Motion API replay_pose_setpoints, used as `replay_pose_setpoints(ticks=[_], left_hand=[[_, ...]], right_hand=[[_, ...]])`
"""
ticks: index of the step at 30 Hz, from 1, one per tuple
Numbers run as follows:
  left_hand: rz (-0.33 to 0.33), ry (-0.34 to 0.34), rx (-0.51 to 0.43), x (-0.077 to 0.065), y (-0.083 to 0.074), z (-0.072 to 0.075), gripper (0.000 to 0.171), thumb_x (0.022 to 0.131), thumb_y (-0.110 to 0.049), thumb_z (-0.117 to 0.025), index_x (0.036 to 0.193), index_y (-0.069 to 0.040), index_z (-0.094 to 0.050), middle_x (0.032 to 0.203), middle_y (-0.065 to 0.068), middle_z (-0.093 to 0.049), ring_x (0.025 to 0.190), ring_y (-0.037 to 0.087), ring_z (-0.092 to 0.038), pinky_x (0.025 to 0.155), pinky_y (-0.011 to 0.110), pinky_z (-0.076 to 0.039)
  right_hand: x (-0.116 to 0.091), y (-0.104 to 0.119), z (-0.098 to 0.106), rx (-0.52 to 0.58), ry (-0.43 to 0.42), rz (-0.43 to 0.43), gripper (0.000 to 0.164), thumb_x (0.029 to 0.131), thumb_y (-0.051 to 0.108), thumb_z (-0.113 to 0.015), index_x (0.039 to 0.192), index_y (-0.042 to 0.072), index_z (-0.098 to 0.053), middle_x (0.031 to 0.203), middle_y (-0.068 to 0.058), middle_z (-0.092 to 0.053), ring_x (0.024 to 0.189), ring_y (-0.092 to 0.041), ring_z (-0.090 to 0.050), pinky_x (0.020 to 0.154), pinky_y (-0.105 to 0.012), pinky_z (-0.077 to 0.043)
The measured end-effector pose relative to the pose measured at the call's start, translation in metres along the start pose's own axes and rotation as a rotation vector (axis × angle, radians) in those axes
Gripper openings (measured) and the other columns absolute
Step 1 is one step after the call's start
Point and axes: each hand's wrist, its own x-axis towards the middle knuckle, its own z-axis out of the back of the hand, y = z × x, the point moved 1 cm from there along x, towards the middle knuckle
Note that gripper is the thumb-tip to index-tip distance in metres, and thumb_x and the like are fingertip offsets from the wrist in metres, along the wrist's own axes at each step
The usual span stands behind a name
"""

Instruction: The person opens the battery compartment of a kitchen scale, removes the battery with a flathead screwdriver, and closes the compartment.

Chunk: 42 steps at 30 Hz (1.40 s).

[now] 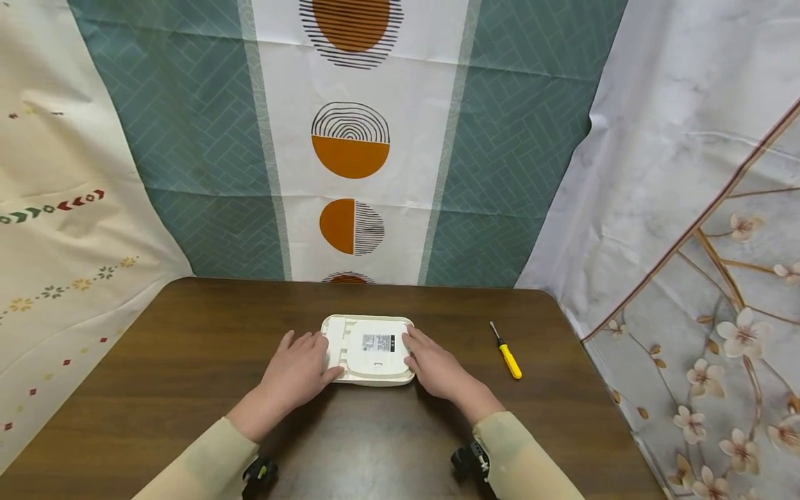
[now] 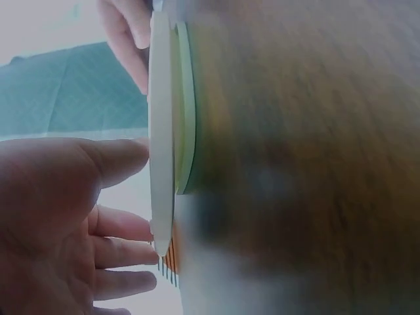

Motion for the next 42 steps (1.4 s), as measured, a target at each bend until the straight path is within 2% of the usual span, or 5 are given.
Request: replay_pose_setpoints(ticks=[8, 13, 19, 28, 42], left_hand=[[0.000, -0.028, -0.060, 0.007, 0.004, -0.002, 0.056, 0.104, -0.043, -0.079, 0.136, 0.001, -0.065, 0.146, 0.025, -0.065, 0.143, 0.048, -0.056, 0.123, 0.071, -0.032], [-0.018, 0.010, -0.109, 0.012, 0.006, -0.006, 0.063, 0.109, -0.040, -0.072, 0.157, -0.002, -0.058, 0.166, 0.027, -0.049, 0.154, 0.050, -0.044, 0.124, 0.072, -0.031], [-0.036, 0.076, -0.184, 0.014, 0.005, -0.010, 0.068, 0.111, -0.038, -0.069, 0.163, 0.001, -0.051, 0.172, 0.027, -0.039, 0.160, 0.048, -0.036, 0.127, 0.068, -0.029], [-0.050, 0.071, -0.194, 0.017, 0.001, -0.014, 0.062, 0.113, -0.035, -0.067, 0.160, 0.004, -0.053, 0.169, 0.031, -0.040, 0.159, 0.050, -0.036, 0.128, 0.063, -0.031], [-0.044, 0.038, -0.155, 0.012, -0.003, -0.015, 0.062, 0.111, -0.037, -0.070, 0.156, 0.003, -0.057, 0.166, 0.032, -0.045, 0.155, 0.052, -0.041, 0.127, 0.063, -0.034]], right_hand=[[-0.001, -0.001, 0.001, 0.006, -0.006, 0.000, 0.056, 0.116, 0.013, -0.057, 0.168, -0.001, -0.042, 0.179, -0.016, -0.029, 0.164, -0.035, -0.033, 0.127, -0.057, -0.036], [-0.001, -0.002, -0.001, 0.001, -0.024, 0.011, 0.056, 0.116, 0.013, -0.057, 0.168, -0.002, -0.041, 0.179, -0.016, -0.030, 0.163, -0.035, -0.033, 0.128, -0.056, -0.035], [-0.002, -0.001, -0.001, -0.055, -0.079, 0.042, 0.053, 0.114, 0.012, -0.062, 0.164, -0.002, -0.049, 0.175, -0.017, -0.038, 0.163, -0.036, -0.033, 0.129, -0.055, -0.032], [0.000, 0.007, 0.003, -0.113, -0.222, 0.113, 0.047, 0.107, 0.015, -0.075, 0.151, 0.001, -0.066, 0.160, -0.017, -0.059, 0.156, -0.037, -0.046, 0.130, -0.056, -0.032], [0.010, 0.025, -0.002, -0.187, -0.171, 0.211, 0.046, 0.105, 0.024, -0.079, 0.146, 0.005, -0.071, 0.151, -0.015, -0.067, 0.149, -0.036, -0.056, 0.130, -0.059, -0.031]])
